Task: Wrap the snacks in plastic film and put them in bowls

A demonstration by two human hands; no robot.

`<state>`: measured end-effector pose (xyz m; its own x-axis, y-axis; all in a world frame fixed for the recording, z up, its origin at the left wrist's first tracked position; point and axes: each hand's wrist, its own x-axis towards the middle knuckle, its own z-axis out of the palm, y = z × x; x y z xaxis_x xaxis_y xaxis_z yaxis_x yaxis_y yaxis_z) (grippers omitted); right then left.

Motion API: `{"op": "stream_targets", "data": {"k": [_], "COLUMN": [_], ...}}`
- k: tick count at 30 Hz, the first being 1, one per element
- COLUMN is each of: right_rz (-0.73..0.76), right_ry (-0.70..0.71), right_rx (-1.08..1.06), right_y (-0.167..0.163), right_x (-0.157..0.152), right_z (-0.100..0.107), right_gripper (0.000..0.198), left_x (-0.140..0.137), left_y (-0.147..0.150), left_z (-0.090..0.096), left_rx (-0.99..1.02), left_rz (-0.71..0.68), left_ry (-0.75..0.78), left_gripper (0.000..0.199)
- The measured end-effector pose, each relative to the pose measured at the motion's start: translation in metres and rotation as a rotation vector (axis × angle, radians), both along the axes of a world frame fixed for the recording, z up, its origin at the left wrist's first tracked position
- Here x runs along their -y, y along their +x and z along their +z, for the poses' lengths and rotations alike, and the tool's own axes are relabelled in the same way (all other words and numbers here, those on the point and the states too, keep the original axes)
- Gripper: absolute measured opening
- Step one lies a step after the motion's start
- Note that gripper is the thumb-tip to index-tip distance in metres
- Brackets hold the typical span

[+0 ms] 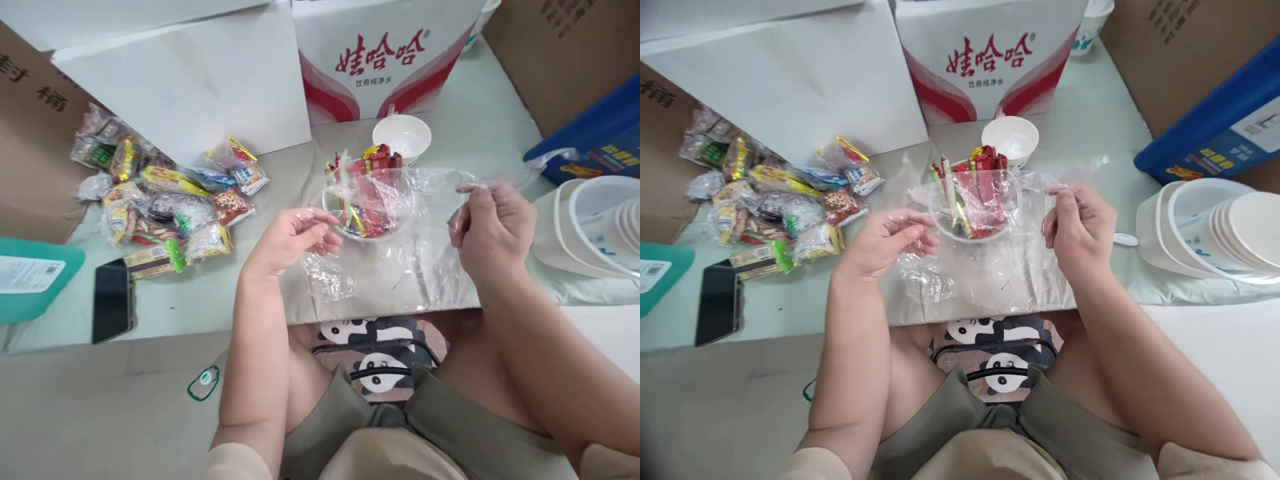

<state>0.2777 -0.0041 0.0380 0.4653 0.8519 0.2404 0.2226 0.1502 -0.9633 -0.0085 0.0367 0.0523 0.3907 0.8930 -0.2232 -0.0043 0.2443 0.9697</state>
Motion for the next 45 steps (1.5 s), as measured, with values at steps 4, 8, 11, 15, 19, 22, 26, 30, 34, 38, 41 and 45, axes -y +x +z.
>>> {"op": "stream_targets", "data": {"k": [4, 8, 11, 15, 19, 22, 26, 30, 34, 38, 41, 45], "right_rz": [0.036, 0.025, 0.062, 0.153, 0.255, 0.243, 0.224, 0.296, 0.388, 0.435, 0.357, 0.375], "right_ry": [0.012, 0.073, 0.159, 0.114, -0.171, -0.244, -0.229, -0.143, -0.080, -0.079, 0.076, 0.306], "right_rx": [-0.041, -0.065, -0.115, -0.162, -0.244, -0.379, -0.463, -0.488, -0.519, -0.419, -0.193, 0.160], "right_y": [0.018, 0.028, 0.031, 0.032, 0.032, 0.033, 0.032, 0.032, 0.036, 0.039, 0.039, 0.039], "right_x": [-0.001, 0.003, 0.008, 0.014, 0.014, 0.009, 0.005, 0.006, 0.005, 0.003, 0.002, 0.005], "right_z": [-0.005, -0.005, -0.004, 0.001, 0.006, 0.006, 0.007, 0.010, 0.004, -0.009, -0.019, -0.027], "right_gripper": [0.013, 0.001, 0.011, 0.035, 0.044, 0.039, 0.038, 0.043, 0.041, 0.038, 0.044, 0.029], "left_x": [-0.005, -0.008, -0.009, -0.011, -0.012, -0.009, -0.007, -0.010, -0.014, -0.017, -0.017, -0.017], "left_y": [0.008, 0.011, 0.011, 0.011, 0.012, 0.014, 0.013, 0.003, -0.004, -0.002, 0.000, -0.001], "left_z": [-0.004, -0.003, -0.004, -0.011, -0.017, -0.020, -0.020, -0.022, -0.027, -0.033, -0.032, -0.028], "left_rx": [0.077, 0.139, 0.186, 0.194, 0.159, 0.123, 0.156, 0.282, 0.307, 0.113, 0.076, 0.089], "left_rz": [0.160, 0.326, 0.428, 0.449, 0.353, 0.205, 0.193, 0.220, 0.182, 0.209, 0.246, 0.310], "left_ry": [0.014, 0.004, -0.063, -0.122, -0.058, 0.030, 0.116, 0.180, 0.260, 0.213, 0.187, 0.156], "left_gripper": [0.021, 0.007, 0.012, 0.014, 0.014, 0.046, 0.034, 0.036, 0.037, 0.034, 0.030, 0.023]}}
